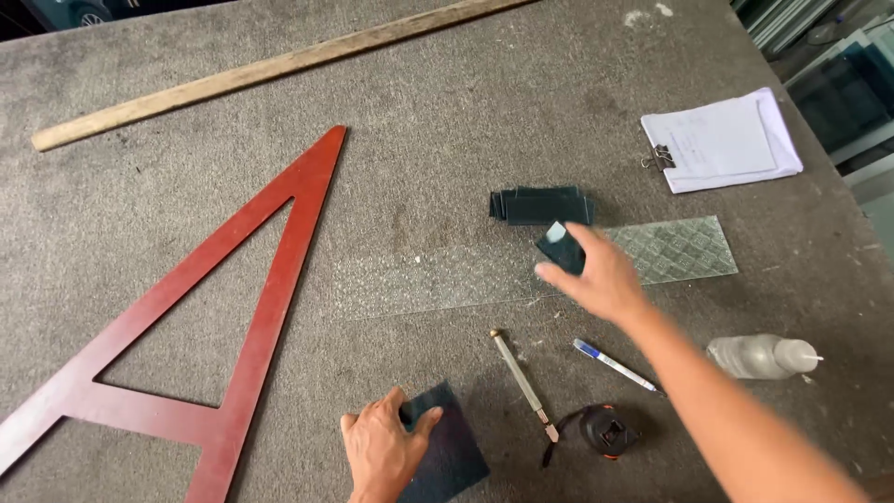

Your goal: Measuring and cutting pieces of dark tinted glass using a tape measure, square ruler, and glass cutter.

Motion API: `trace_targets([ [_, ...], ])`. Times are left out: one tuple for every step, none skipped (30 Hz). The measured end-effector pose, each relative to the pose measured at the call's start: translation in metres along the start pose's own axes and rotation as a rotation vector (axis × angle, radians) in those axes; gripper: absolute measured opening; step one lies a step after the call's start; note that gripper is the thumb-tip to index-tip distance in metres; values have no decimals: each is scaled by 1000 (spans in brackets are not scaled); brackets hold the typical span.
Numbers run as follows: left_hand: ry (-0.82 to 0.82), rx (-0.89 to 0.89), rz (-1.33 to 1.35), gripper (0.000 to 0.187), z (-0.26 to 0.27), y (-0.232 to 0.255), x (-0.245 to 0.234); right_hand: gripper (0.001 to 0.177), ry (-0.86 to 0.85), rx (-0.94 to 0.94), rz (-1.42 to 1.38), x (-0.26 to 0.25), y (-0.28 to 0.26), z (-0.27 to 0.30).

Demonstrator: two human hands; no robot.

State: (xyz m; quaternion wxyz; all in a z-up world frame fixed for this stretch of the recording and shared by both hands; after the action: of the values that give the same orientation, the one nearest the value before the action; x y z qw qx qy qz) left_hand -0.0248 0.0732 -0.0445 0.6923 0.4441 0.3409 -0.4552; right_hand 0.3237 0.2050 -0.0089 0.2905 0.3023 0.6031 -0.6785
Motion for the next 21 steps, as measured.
trace_targets([
  [-38, -5, -46, 43, -1, -5, 6, 76, 62, -84, 251, -3, 9, -22],
  [-39, -6, -49, 43, -4, -10, 12, 76, 61, -83, 248, -2, 18, -36],
  [-69, 29, -79, 44, -7, -12, 18, 68, 70, -155, 350, -2, 23, -52],
  [-98, 64, -109, 47, -11, -13, 23, 62, 77, -227, 451, -2, 28, -69],
  [-97, 63, -110, 47, -14, -19, 34, 62, 78, -228, 450, -2, 33, -78],
  [-115, 79, -130, 47, -18, -24, 45, 62, 64, -350, 444, 0, 32, -87],
  [-131, 93, -149, 48, -23, -30, 55, 62, 51, -475, 438, 2, 31, -98],
  [-127, 89, -149, 48, -26, -34, 60, 62, 52, -479, 436, 4, 33, -105],
  [-149, 86, -149, 50, -29, -39, 67, 61, 29, -479, 456, 8, 36, -111],
  [-172, 82, -149, 53, -31, -45, 74, 60, 6, -478, 476, 13, 39, -117],
  [-167, 78, -152, 53, -30, -52, 83, 60, 8, -484, 470, 15, 38, -122],
  [-55, 82, -137, 54, -30, -59, 88, 83, -86, -401, 500, 20, 41, -127],
  [55, 87, -114, 55, -27, -64, 96, 105, -181, -317, 536, 22, 47, -130],
  [58, 84, -110, 55, -26, -59, 89, 105, -182, -322, 539, 23, 49, -139],
  [126, 47, -112, 63, -20, -55, 79, 115, -199, -314, 556, 27, 56, -141],
  [194, 12, -115, 73, -13, -51, 69, 126, -217, -305, 574, 30, 63, -144],
  [194, 15, -113, 73, -16, -61, 86, 126, -215, -302, 576, 29, 65, -149],
  [264, -31, -109, 79, -18, -74, 101, 100, -199, -290, 553, 27, 67, -153],
  [328, -83, -111, 86, -12, -90, 115, 76, -191, -278, 522, 30, 69, -152],
  [321, -86, -116, 86, -8, -101, 131, 76, -198, -275, 517, 28, 67, -151],
  [366, -102, -48, 89, -6, -114, 143, 73, -210, -226, 515, 26, 64, -153],
])
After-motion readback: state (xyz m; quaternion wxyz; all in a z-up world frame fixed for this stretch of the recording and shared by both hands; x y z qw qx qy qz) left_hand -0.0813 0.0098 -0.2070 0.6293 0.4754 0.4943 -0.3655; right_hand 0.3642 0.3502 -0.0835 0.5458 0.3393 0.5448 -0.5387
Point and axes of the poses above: each hand's wrist, its own z-axis away from the middle knuckle, its own x-axis out of the palm, y = z × x, the point moved 4 cm from there along -z, towards the middle knuckle
